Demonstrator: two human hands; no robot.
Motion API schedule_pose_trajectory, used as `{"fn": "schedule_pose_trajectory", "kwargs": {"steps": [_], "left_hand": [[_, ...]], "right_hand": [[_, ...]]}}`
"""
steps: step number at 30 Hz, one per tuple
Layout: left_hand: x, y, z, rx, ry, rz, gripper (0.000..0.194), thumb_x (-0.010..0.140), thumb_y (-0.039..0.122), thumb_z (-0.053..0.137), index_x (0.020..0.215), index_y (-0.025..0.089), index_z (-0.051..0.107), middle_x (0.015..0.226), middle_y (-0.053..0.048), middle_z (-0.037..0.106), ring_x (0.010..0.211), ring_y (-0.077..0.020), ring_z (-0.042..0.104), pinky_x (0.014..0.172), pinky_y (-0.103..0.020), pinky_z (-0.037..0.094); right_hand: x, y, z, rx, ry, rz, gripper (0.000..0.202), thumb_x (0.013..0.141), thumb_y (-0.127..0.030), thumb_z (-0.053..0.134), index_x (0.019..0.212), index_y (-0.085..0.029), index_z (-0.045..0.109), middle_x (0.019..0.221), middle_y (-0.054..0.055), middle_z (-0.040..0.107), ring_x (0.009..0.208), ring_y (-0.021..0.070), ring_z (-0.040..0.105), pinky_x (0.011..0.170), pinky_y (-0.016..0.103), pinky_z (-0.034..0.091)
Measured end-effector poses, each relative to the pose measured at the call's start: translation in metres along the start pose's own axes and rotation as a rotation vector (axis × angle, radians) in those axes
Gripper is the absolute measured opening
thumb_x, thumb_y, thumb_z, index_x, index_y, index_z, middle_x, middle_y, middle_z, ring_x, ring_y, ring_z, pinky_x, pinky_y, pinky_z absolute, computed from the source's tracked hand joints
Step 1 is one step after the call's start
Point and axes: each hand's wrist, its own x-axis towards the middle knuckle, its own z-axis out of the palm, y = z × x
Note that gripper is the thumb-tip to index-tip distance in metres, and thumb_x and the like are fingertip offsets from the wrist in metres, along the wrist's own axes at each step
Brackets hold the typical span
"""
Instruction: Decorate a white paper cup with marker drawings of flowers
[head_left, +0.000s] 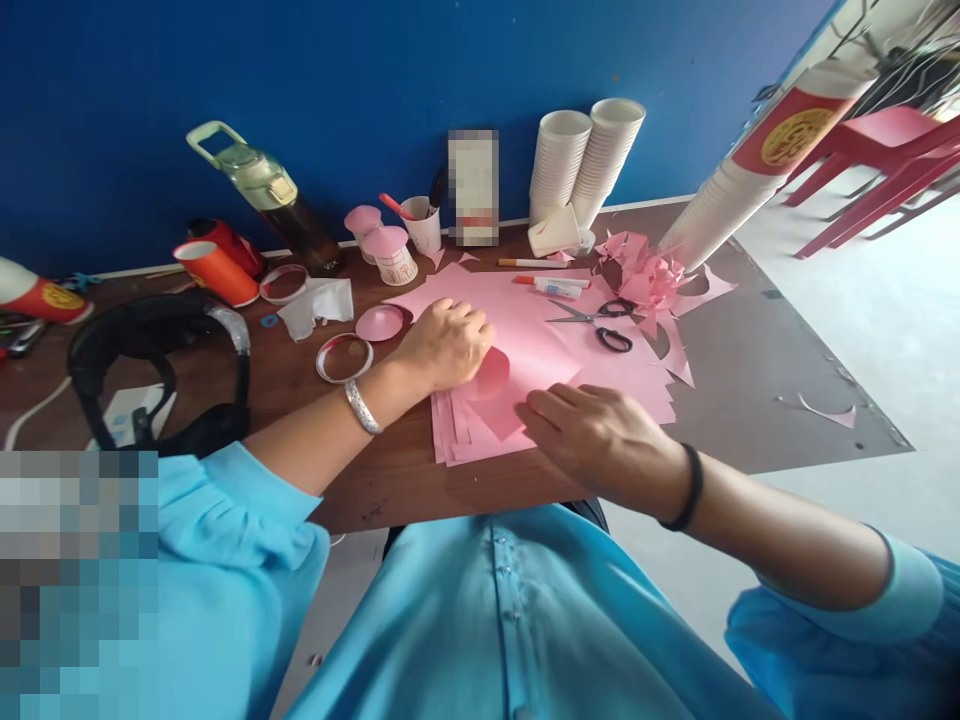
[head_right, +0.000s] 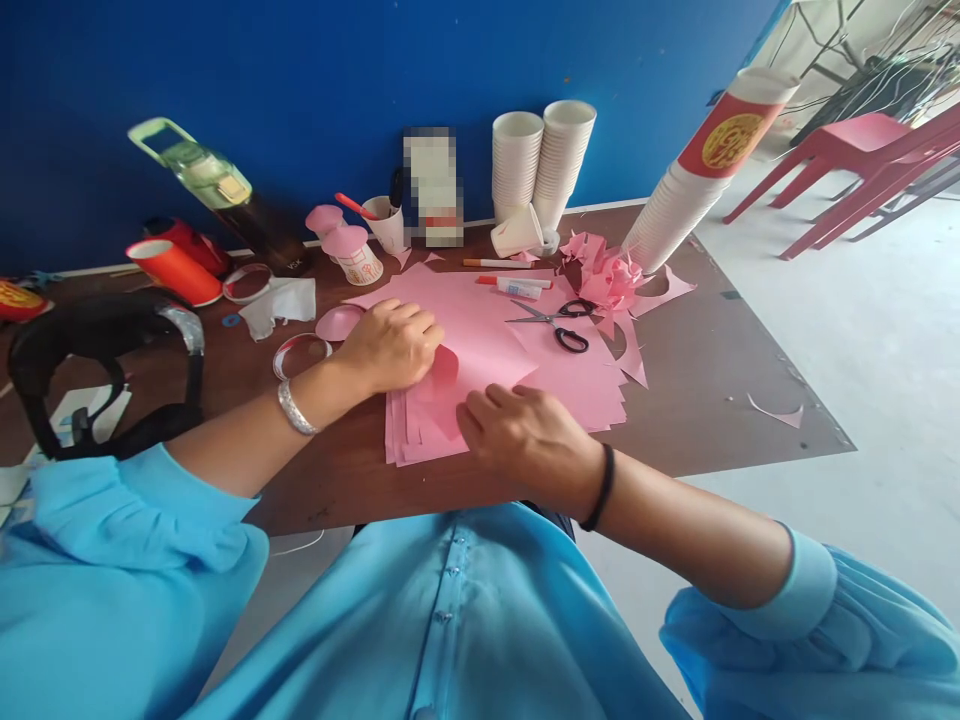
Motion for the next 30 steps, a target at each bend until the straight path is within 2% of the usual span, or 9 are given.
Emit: {"fn": "schedule_pose_trajectory", "kwargs": {"steps": [5, 9, 12, 14, 16, 20, 23, 26, 30], "left_hand": [[-0.001, 0.042, -0.032, -0.034, 0.104, -0.003, 0.023, 0.09, 0.005, 0.05, 0.086, 0.013, 0.071, 0.078, -0.014, 0.068, 0.074, -0.0275, 0.066, 0.06, -0.039, 0.034], [0.0, 0.074, -0.035, -0.128, -0.004, 0.007, 0.022, 0.092, 0.001, 0.052, 0.087, 0.013, 0.069, 0.079, -0.013, 0.069, 0.069, -0.0246, 0.066, 0.055, -0.036, 0.034], [-0.003, 0.086, -0.026, -0.167, -0.132, 0.043, 0.023, 0.095, 0.0, 0.051, 0.091, 0.013, 0.07, 0.087, -0.012, 0.072, 0.082, -0.0254, 0.072, 0.058, -0.034, 0.04], [-0.009, 0.088, -0.021, -0.197, -0.175, 0.037, 0.015, 0.102, 0.019, 0.059, 0.096, 0.013, 0.071, 0.095, -0.014, 0.074, 0.091, -0.0283, 0.074, 0.063, -0.036, 0.046], [-0.018, 0.082, -0.018, -0.257, -0.187, 0.001, 0.028, 0.101, 0.04, 0.067, 0.107, 0.013, 0.072, 0.108, -0.015, 0.075, 0.098, -0.0292, 0.074, 0.069, -0.037, 0.052], [-0.036, 0.058, -0.009, -0.387, -0.152, -0.012, 0.034, 0.104, 0.047, 0.063, 0.111, 0.016, 0.075, 0.116, -0.012, 0.078, 0.109, -0.0286, 0.073, 0.09, -0.042, 0.059], [-0.043, 0.04, 0.011, -0.46, -0.038, 0.043, 0.043, 0.103, 0.044, 0.065, 0.134, 0.015, 0.07, 0.146, -0.016, 0.069, 0.133, -0.0336, 0.065, 0.113, -0.051, 0.053], [-0.045, 0.034, 0.035, -0.482, 0.007, 0.027, 0.056, 0.101, 0.046, 0.065, 0.148, 0.015, 0.062, 0.159, -0.02, 0.059, 0.147, -0.04, 0.054, 0.122, -0.061, 0.044], [-0.046, 0.036, 0.052, -0.534, 0.04, -0.011, 0.057, 0.105, 0.048, 0.058, 0.153, 0.017, 0.057, 0.161, -0.019, 0.058, 0.148, -0.0412, 0.052, 0.124, -0.068, 0.039]], "right_hand": [[-0.023, 0.029, -0.025, -0.084, 0.129, 0.218, 0.021, 0.11, -0.024, 0.053, 0.113, -0.02, 0.074, 0.104, 0.008, 0.078, 0.084, 0.021, 0.066, 0.067, 0.037, 0.044], [-0.037, 0.042, -0.019, -0.158, 0.125, 0.274, 0.021, 0.11, -0.029, 0.056, 0.118, -0.018, 0.072, 0.109, 0.009, 0.079, 0.091, 0.0228, 0.069, 0.066, 0.036, 0.044], [-0.041, 0.042, -0.004, -0.134, 0.022, 0.246, 0.018, 0.109, -0.027, 0.057, 0.112, -0.018, 0.073, 0.101, 0.008, 0.077, 0.084, 0.0211, 0.069, 0.064, 0.035, 0.042], [-0.041, 0.039, 0.006, -0.088, -0.05, 0.201, 0.017, 0.107, -0.028, 0.06, 0.111, -0.017, 0.073, 0.094, 0.007, 0.076, 0.08, 0.0204, 0.068, 0.064, 0.034, 0.042], [-0.04, 0.037, 0.016, -0.043, -0.111, 0.183, 0.016, 0.106, -0.028, 0.063, 0.113, -0.018, 0.074, 0.096, 0.007, 0.076, 0.084, 0.0208, 0.071, 0.066, 0.033, 0.043], [-0.028, 0.054, 0.029, 0.055, -0.172, 0.221, 0.016, 0.103, -0.028, 0.065, 0.113, -0.02, 0.075, 0.104, 0.008, 0.079, 0.086, 0.0222, 0.073, 0.063, 0.032, 0.043], [-0.004, 0.095, 0.035, 0.147, 0.049, 0.48, 0.026, 0.103, -0.033, 0.058, 0.121, -0.024, 0.074, 0.107, 0.008, 0.079, 0.081, 0.0225, 0.072, 0.065, 0.031, 0.046], [0.034, 0.151, 0.044, 0.212, 0.264, 0.779, 0.033, 0.098, -0.039, 0.061, 0.123, -0.022, 0.073, 0.118, 0.013, 0.076, 0.096, 0.0299, 0.071, 0.079, 0.04, 0.054], [0.084, 0.21, 0.062, 0.524, 0.272, 1.166, 0.049, 0.079, -0.039, 0.081, 0.122, -0.018, 0.07, 0.116, 0.015, 0.075, 0.122, 0.0384, 0.065, 0.106, 0.054, 0.051]]}}
